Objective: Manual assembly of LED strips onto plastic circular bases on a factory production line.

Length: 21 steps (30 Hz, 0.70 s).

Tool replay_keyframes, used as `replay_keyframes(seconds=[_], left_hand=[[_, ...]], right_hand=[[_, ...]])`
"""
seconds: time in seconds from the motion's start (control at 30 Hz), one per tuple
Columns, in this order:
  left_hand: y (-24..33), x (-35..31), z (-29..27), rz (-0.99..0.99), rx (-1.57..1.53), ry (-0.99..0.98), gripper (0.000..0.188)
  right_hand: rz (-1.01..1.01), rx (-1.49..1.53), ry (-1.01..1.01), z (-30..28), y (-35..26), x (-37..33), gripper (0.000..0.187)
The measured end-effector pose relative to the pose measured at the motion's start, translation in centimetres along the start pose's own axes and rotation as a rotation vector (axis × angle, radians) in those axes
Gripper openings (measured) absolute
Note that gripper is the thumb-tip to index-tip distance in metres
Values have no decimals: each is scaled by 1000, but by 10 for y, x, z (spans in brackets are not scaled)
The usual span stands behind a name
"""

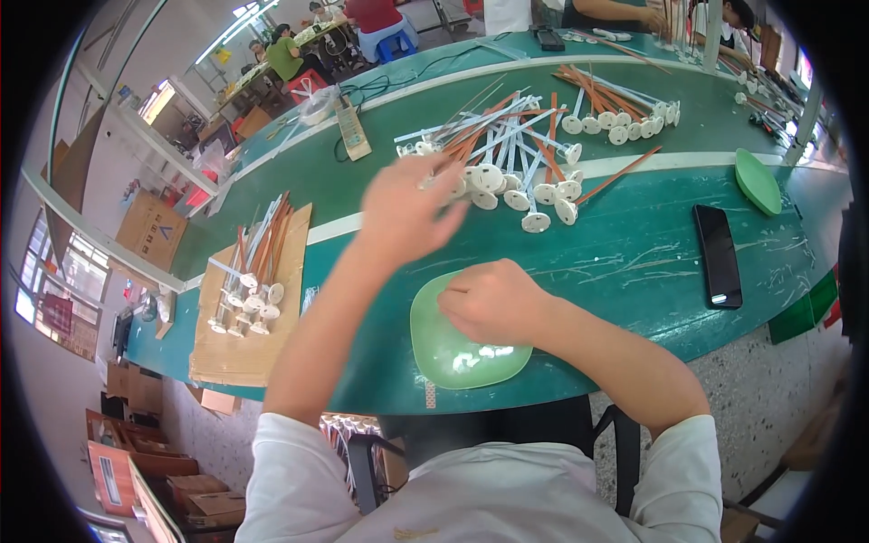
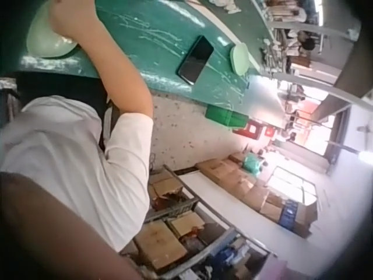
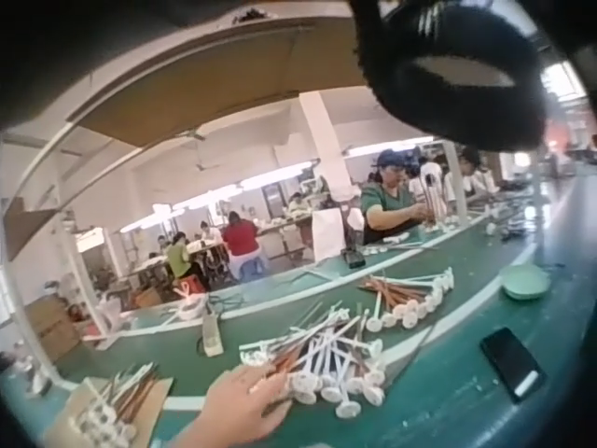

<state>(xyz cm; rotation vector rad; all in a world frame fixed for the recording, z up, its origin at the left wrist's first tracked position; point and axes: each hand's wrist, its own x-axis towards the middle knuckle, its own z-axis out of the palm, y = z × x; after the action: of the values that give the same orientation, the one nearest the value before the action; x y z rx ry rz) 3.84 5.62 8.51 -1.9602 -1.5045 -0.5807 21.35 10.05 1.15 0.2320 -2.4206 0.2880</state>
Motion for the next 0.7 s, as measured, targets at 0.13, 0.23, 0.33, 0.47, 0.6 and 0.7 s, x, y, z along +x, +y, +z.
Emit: replay_keyframes(seconds=[0.13, 0.23, 0.33, 0.47, 0.6, 0.7], left_hand=[[20, 27, 25, 25, 148, -62, 32], [21, 30, 33, 19, 267, -275, 26], [42, 30, 4, -4, -57, -50, 26], [56, 16, -58, -98, -270, 200, 23], [38, -29, -80, -593, -901, 367, 22], [51, -44, -66, -823, -1535, 468, 29]], right_hand=[[-33, 44, 50, 6, -2, 5, 12], [-7, 98, -13, 6, -5, 6, 10], [-6, 49, -17, 3, -3, 2, 9], [27, -3, -50, -2, -2, 4, 12], [49, 55, 360, -14, -7, 17, 30], [66, 22, 593, -33, -11, 26, 50]])
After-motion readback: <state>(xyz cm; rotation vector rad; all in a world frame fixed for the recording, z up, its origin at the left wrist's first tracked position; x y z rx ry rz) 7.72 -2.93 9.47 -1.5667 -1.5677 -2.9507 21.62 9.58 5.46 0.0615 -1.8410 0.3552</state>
